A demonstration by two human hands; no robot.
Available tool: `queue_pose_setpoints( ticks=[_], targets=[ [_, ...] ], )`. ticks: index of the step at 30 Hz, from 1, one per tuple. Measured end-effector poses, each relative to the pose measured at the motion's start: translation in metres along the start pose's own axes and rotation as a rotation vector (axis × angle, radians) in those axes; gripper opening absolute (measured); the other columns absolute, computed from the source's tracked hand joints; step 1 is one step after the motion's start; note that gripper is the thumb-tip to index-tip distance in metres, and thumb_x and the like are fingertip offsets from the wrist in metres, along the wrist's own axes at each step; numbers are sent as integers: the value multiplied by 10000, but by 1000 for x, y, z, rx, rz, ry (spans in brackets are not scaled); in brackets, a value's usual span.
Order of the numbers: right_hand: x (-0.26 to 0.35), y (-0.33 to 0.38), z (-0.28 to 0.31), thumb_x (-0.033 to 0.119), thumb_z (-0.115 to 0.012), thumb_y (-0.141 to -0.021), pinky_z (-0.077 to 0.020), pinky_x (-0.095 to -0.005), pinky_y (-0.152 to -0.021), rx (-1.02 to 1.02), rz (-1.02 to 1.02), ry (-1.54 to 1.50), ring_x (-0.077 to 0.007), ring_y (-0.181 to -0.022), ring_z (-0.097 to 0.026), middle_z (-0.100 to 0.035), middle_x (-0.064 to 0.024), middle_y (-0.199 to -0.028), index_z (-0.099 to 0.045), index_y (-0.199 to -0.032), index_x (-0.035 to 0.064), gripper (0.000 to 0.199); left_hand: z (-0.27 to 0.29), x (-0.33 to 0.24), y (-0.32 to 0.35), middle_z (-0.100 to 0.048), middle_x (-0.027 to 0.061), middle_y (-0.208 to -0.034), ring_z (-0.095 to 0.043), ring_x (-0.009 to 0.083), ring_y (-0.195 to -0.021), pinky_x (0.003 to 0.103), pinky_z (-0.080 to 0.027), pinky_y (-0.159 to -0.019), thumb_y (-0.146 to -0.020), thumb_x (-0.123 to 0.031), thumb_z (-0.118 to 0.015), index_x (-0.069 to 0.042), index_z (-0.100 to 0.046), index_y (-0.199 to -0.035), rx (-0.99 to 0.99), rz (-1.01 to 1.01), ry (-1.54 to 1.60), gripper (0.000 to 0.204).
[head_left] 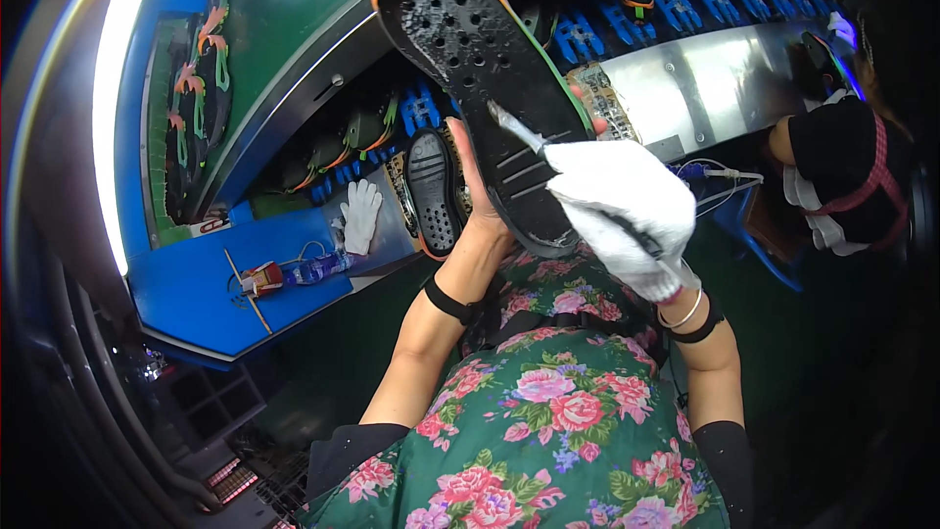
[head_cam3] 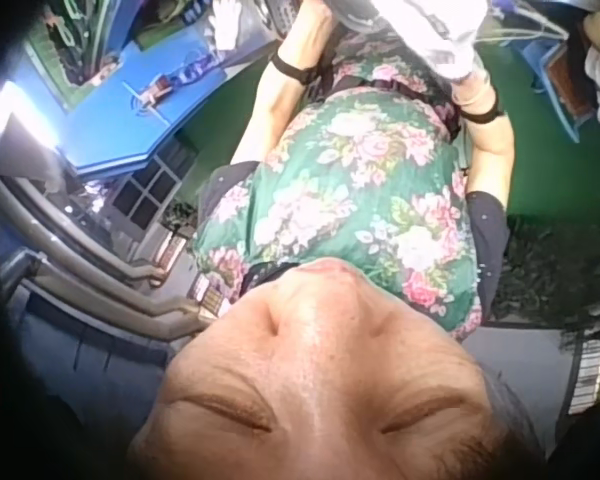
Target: Applying a liquid adhesive or cleaner to the underside of shoe soles using a pressurized brush applicator.
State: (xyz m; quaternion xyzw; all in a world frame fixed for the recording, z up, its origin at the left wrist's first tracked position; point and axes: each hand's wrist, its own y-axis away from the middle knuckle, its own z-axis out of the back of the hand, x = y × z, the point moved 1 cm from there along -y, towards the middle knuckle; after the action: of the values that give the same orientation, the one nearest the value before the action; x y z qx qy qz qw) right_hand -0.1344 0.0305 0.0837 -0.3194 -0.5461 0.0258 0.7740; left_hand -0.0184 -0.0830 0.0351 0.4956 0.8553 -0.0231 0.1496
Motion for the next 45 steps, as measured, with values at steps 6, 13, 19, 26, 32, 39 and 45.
queue_pose_setpoints(
  ticks=[6,13,19,26,32,39,45],
  targets=[
    [4,8,-11,2,-798,-772,-596,-360,-820,141,68,-126,-274,-950,-754,-781,-90,-1045,-804,-1031,111,281,15,-20,-14,-475,274,-1489,-584,479,-1242,627,-524,-999,-787,-977,-370,-39,-295,-1582,148,96,76,1232],
    [2,15,-23,18,-771,-800,-589,-381,-847,141,191,40,-283,-990,-747,-772,-99,-1111,-781,-1080,120,298,6,-20,-23,-529,302,-1400,-612,457,-1199,623,-561,-932,-715,-999,-454,-10,-302,-1568,208,35,131,1315],
    [-8,11,-6,48,-801,-775,-591,-379,-840,70,11,-32,-288,-973,-744,-774,-109,-1080,-793,-1047,116,281,25,-29,-23,-496,225,-1478,-544,457,-1292,669,-541,-935,-747,-968,-465,6,-298,-1573,156,38,10,1288],
    [-5,13,-8,56,-796,-802,-598,-370,-855,252,-141,-350,-269,-952,-756,-783,-92,-1046,-801,-1046,81,245,26,-34,-29,-349,296,-1582,-484,471,-1356,645,-524,-1003,-785,-937,-476,-37,-276,-1607,257,-24,74,1235],
    [-5,18,-8,65,-759,-850,-593,-372,-872,310,135,25,-286,-1008,-740,-770,-78,-1133,-765,-1172,113,326,31,-45,-30,-270,331,-1615,-496,515,-1338,623,-503,-1051,-785,-878,-587,-7,-228,-1614,327,124,39,1255],
    [-16,12,0,41,-790,-814,-601,-373,-837,229,-117,-100,-258,-992,-753,-783,-102,-1073,-794,-1049,75,237,31,-42,-25,-337,376,-1550,-543,515,-1290,558,-570,-987,-755,-930,-540,8,-259,-1602,322,195,-1,1295],
    [-4,18,-3,65,-782,-809,-593,-351,-808,438,-69,-387,-258,-931,-746,-779,-84,-1055,-798,-1043,98,237,35,-59,-17,-330,436,-1519,-523,547,-1305,580,-566,-984,-793,-822,-622,-5,-235,-1616,41,292,-366,1223]
  ],
)
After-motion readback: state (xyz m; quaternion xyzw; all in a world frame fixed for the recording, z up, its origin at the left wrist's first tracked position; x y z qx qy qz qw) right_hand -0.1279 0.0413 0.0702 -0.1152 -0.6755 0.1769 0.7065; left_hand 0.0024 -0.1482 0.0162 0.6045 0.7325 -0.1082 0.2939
